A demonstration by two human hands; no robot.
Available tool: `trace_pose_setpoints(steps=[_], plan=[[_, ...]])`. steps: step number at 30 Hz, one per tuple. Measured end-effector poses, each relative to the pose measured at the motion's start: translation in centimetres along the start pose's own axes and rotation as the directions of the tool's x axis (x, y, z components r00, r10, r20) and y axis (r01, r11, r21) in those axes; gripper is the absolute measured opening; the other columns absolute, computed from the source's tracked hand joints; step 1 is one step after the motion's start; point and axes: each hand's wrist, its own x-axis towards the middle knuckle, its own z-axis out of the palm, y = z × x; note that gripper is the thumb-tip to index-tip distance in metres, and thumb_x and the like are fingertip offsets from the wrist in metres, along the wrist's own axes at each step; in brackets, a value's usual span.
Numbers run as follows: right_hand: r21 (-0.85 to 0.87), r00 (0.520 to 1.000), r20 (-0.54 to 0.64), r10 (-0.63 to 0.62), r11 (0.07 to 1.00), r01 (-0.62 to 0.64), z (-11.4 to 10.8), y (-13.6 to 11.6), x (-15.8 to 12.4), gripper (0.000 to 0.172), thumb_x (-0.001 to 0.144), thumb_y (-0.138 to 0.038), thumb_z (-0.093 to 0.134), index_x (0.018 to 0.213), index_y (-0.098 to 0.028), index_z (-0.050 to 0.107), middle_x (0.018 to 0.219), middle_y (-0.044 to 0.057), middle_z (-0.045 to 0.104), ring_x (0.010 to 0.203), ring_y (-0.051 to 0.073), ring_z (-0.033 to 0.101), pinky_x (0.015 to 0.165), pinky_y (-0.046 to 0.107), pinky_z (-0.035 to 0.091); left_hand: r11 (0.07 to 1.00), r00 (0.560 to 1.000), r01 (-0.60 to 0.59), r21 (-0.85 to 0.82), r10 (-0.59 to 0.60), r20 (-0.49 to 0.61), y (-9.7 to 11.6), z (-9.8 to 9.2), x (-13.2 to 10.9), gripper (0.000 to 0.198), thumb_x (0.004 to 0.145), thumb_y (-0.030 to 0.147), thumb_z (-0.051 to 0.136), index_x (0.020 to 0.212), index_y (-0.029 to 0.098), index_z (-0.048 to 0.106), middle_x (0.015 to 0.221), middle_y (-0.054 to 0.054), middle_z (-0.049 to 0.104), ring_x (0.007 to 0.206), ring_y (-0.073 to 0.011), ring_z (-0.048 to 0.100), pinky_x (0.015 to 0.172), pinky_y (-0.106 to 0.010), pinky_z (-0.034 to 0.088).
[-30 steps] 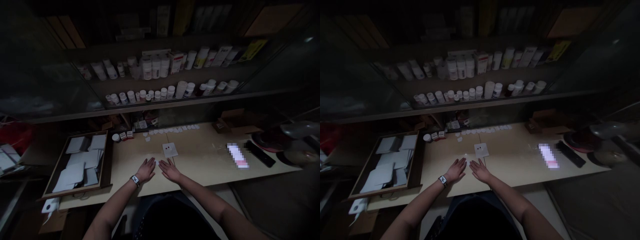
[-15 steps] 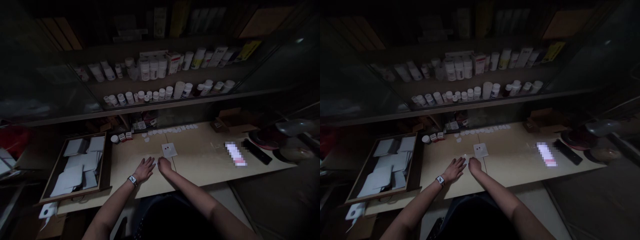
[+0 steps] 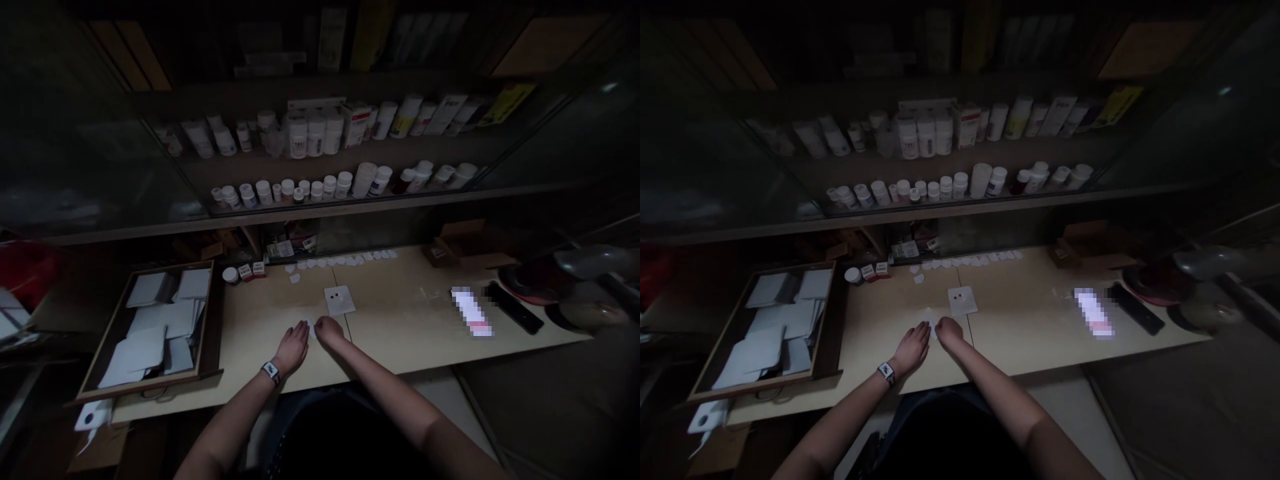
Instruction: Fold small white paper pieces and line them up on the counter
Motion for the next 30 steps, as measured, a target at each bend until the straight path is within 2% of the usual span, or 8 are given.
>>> trace_pose_setpoints(steps=[4,7,12,17,25,30], plan=[[0.116,0.997,0.065,0.03,0.993,-0.038,0.1,0.1,0.4,0.01,0.072,-0.016,0.057,0.068,-0.016,0.067,0.074,0.008,0.069,0.071,0.019,0.062,0.06,0.024,0.038,0.999,0.999,0.042,-0.024,-0.042,-0.019,0.6,0.2,0.0,0.051,0.089,0.021,0.037,0.138,0.009,0.036,0.146,-0.015,0.034,0.135,-0.0267,0.03,0.103,-0.042,0.032],[0.155,0.997,0.07,0.024,0.987,-0.035,0.2,0.2,0.6,0.009,0.07,-0.015,0.058,0.064,-0.016,0.065,0.068,0.007,0.067,0.066,0.018,0.06,0.058,0.024,0.037,0.998,0.998,0.055,-0.037,-0.056,-0.028,0.7,0.2,-0.1,0.051,0.089,0.022,0.038,0.139,0.01,0.036,0.147,-0.015,0.034,0.134,-0.0271,0.031,0.103,-0.042,0.033],[0.246,0.999,0.044,0.022,0.969,-0.032,0.7,0.5,1.2,0.012,0.068,-0.01,0.055,0.072,-0.016,0.064,0.078,0.005,0.068,0.071,0.016,0.061,0.059,0.022,0.039,0.996,0.997,0.068,-0.049,-0.07,-0.039,0.8,0.2,0.0,0.05,0.09,0.023,0.039,0.139,0.013,0.036,0.147,-0.014,0.033,0.133,-0.0271,0.031,0.102,-0.043,0.034],[0.344,0.994,0.072,0.087,0.933,-0.106,1.8,0.9,2.0,0.02,0.064,-0.011,0.057,0.084,-0.014,0.061,0.063,0.001,0.064,0.052,0.013,0.057,0.049,0.02,0.038,0.994,0.996,0.076,-0.073,-0.08,-0.05,0.9,0.1,-0.2,0.05,0.09,0.023,0.039,0.139,0.016,0.036,0.147,-0.012,0.033,0.133,-0.0273,0.031,0.102,-0.044,0.032],[0.43,0.996,0.055,0.063,0.899,-0.081,2.7,1.0,1.9,0.028,0.064,-0.009,0.053,0.091,-0.014,0.059,0.067,0.001,0.065,0.059,0.014,0.06,0.052,0.02,0.041,0.99,0.985,0.094,-0.105,-0.107,-0.135,0.7,0.0,0.3,0.035,0.092,0.024,0.041,0.126,0.019,0.051,0.138,-0.009,0.046,0.124,-0.0265,0.04,0.1,-0.044,0.035],[0.426,0.998,0.065,0.026,0.903,-0.051,2.4,1.2,1.3,0.024,0.066,-0.008,0.053,0.087,-0.015,0.059,0.067,0.001,0.064,0.062,0.014,0.061,0.055,0.02,0.04,0.985,0.975,0.113,-0.127,-0.135,-0.178,0.5,0.1,0.6,0.032,0.093,0.023,0.041,0.12,0.022,0.056,0.134,-0.007,0.051,0.119,-0.0257,0.044,0.095,-0.044,0.039]])
